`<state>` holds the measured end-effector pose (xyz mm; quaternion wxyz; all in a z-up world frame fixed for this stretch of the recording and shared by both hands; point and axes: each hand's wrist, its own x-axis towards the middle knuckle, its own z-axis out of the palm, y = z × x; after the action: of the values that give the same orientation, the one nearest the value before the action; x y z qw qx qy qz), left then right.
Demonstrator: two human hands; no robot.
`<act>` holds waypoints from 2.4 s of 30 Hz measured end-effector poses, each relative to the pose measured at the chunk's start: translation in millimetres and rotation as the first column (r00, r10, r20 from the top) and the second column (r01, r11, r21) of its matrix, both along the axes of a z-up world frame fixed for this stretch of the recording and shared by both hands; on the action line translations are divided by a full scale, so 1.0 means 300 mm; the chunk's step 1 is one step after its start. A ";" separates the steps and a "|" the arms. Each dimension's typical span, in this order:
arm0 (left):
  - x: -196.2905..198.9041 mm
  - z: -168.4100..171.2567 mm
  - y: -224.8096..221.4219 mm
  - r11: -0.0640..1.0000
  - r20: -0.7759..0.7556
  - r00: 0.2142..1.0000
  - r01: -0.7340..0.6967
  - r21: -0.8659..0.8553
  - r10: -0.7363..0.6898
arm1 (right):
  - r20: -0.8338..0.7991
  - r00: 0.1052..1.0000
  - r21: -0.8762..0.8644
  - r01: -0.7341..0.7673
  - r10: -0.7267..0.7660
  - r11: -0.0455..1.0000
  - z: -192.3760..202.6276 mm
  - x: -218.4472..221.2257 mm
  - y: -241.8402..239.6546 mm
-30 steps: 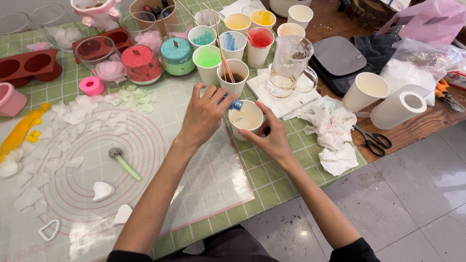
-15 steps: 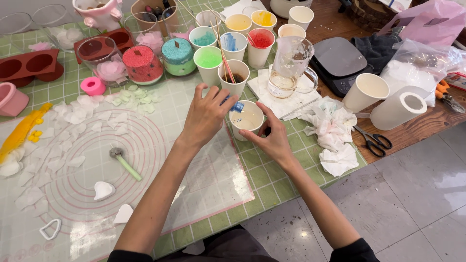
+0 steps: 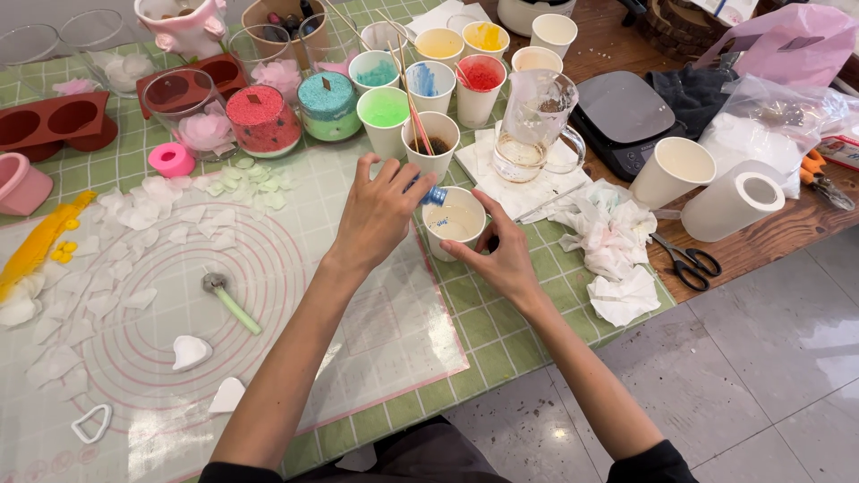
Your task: Mixing blue liquid dye into melted candle wax in a small paper cup using a wooden stirrer.
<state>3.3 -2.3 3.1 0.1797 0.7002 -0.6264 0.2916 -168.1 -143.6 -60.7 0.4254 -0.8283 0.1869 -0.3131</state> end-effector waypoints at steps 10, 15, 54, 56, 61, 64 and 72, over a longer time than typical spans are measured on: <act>0.001 -0.011 0.001 0.998 -0.046 0.999 0.003 0.055 0.000 | -0.009 1.000 -0.007 0.003 -0.003 1.000 0.002 -0.002 0.000; -0.004 0.006 0.000 0.996 0.005 1.000 -0.009 0.085 0.008 | -0.025 1.000 0.004 0.011 -0.011 1.000 -0.003 -0.006 0.002; -0.003 -0.019 0.018 0.999 -0.278 0.961 0.010 0.031 -0.001 | 0.085 0.996 0.086 -0.023 0.015 0.996 0.017 -0.037 -0.015; -0.004 -0.025 0.029 1.000 -0.391 0.920 0.021 -0.012 -0.024 | 0.162 0.987 0.155 -0.016 -0.009 0.988 0.000 -0.058 -0.048; -0.016 -0.064 0.050 0.994 -0.798 0.599 -0.026 -0.104 -0.068 | 0.434 0.901 0.336 -0.158 -0.004 0.929 0.041 -0.098 -0.091; -0.030 -0.134 0.061 0.968 -0.946 0.202 0.040 -0.249 -0.252 | 0.557 0.826 0.449 -0.384 0.083 0.807 0.127 -0.094 -0.046; -0.172 -0.144 0.148 0.931 -0.951 -0.001 0.207 -0.302 -0.308 | 0.643 0.696 0.411 -0.666 0.320 0.623 0.254 -0.067 0.124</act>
<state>-48.2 42.2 -40.1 0.6343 0.5725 -0.4361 -0.2822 -188.2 -106.5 15.4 0.7758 -0.5450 -0.0867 -0.3059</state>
